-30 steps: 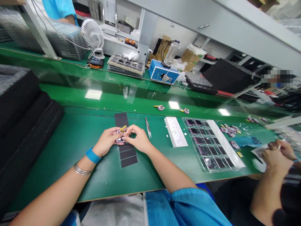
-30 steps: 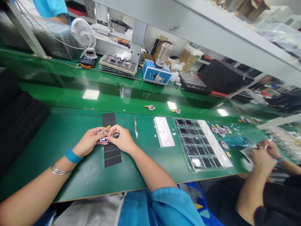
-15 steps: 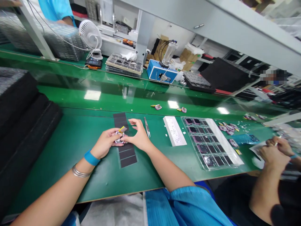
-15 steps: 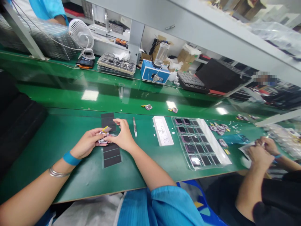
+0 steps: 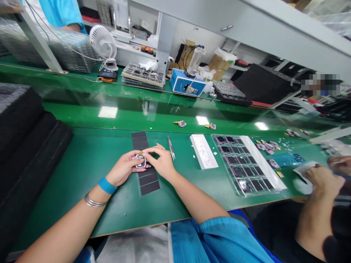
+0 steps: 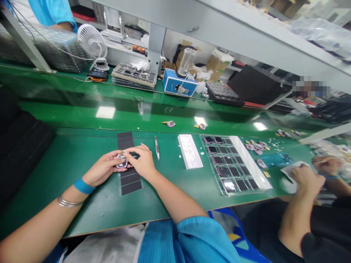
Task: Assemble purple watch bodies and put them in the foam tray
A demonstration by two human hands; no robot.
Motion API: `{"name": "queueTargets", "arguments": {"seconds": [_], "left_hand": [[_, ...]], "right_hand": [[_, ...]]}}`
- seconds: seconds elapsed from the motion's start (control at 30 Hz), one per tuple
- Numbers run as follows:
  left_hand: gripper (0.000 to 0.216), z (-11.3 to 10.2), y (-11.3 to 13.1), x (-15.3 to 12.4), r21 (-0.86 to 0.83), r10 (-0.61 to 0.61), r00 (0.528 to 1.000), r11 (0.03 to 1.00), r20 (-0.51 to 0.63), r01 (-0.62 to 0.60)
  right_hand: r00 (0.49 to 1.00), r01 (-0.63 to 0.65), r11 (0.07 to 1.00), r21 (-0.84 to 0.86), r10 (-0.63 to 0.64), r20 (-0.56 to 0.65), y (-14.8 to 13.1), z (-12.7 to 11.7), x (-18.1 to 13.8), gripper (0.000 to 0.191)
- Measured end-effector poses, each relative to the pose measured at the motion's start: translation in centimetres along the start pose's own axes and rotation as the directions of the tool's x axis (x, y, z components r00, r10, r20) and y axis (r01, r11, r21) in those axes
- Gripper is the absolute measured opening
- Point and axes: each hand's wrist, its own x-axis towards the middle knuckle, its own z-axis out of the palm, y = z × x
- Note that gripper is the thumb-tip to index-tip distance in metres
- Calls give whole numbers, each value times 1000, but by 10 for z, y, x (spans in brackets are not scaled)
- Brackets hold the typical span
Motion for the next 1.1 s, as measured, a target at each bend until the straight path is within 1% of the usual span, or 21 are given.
{"name": "queueTargets", "arguments": {"seconds": [0.07, 0.13, 0.2, 0.27, 0.3, 0.37, 0.4, 0.47, 0.5, 0.53, 0.57, 0.6, 0.63, 0.67, 0.7, 0.73, 0.77, 0.9, 0.97, 1.03, 1.1], "left_hand": [[23, -1, 0, 0, -25, -6, 1000, 1000, -11, 6], [22, -3, 1, 0, -93, -17, 1000, 995, -10, 16], [28, -4, 3, 0, -205, -24, 999, 978, 29, 30], [32, -5, 5, 0, -294, -19, 998, 955, 66, 38], [31, -5, 6, 0, -310, -10, 998, 950, 64, 30], [30, -5, 7, -2, -285, 21, 999, 958, 29, -11], [30, -5, 7, -2, -259, 43, 999, 965, 14, -38], [35, -6, 5, -3, -201, 88, 996, 976, 13, -84], [37, -6, 5, -3, -176, 108, 994, 979, 25, -102], [39, -6, 3, -3, -153, 123, 992, 981, 39, -116], [41, -7, 2, -3, -128, 136, 989, 983, 54, -128], [42, -7, 1, -3, -103, 147, 987, 985, 66, -139], [43, -7, -1, -2, -81, 157, 985, 985, 71, -151], [43, -7, -2, -1, -64, 168, 983, 984, 71, -164], [44, -8, -4, -1, -50, 182, 981, 983, 65, -178], [44, -8, -6, 0, -39, 197, 979, 980, 60, -195], [44, -8, -7, 1, -29, 212, 976, 977, 54, -211], [43, -11, -12, 3, 13, 265, 963, 964, 50, -266], [43, -12, -12, 4, 25, 269, 962, 962, 52, -270], [45, -11, -12, 5, 39, 253, 967, 966, 40, -254], [49, -8, -11, 4, 63, 228, 973, 971, 19, -229]], "right_hand": [[996, 82, 995, -64, -83, -19, 1, 1, -1, 3], [983, 182, 973, -141, -184, -1, 1, 0, -3, 5], [959, 282, 933, -223, -272, 75, 0, -2, -4, 12], [932, 360, 889, -283, -327, 159, -2, -5, -4, 17], [920, 386, 873, -298, -343, 189, -2, -6, -4, 18], [912, 401, 868, -292, -349, 215, -2, -6, -5, 18], [919, 385, 883, -269, -337, 207, -1, -5, -5, 16], [953, 283, 944, -170, -257, 159, 4, -3, -5, 11], [973, 200, 977, -79, -188, 138, 6, -1, -4, 15], [985, 98, 994, 36, -103, 139, 10, 1, -4, 24], [985, -14, 986, 164, -15, 171, 13, 2, -4, 36], [971, -127, 950, 284, 61, 231, 16, 4, -4, 46], [946, -229, 897, 378, 113, 304, 18, 5, -4, 52], [919, -309, 842, 441, 145, 367, 19, 6, -4, 55], [899, -363, 801, 476, 166, 406, 19, 7, -4, 54], [891, -389, 778, 494, 180, 418, 18, 8, -5, 51], [893, -395, 768, 504, 192, 407, 17, 9, -6, 48], [922, -360, 774, 520, 211, 324, 12, 16, -10, 42], [924, -354, 779, 518, 207, 321, 12, 18, -10, 42], [925, -338, 810, 480, 191, 330, 14, 16, -8, 43], [939, -261, 894, 364, 149, 309, 14, 10, -5, 47]]}}
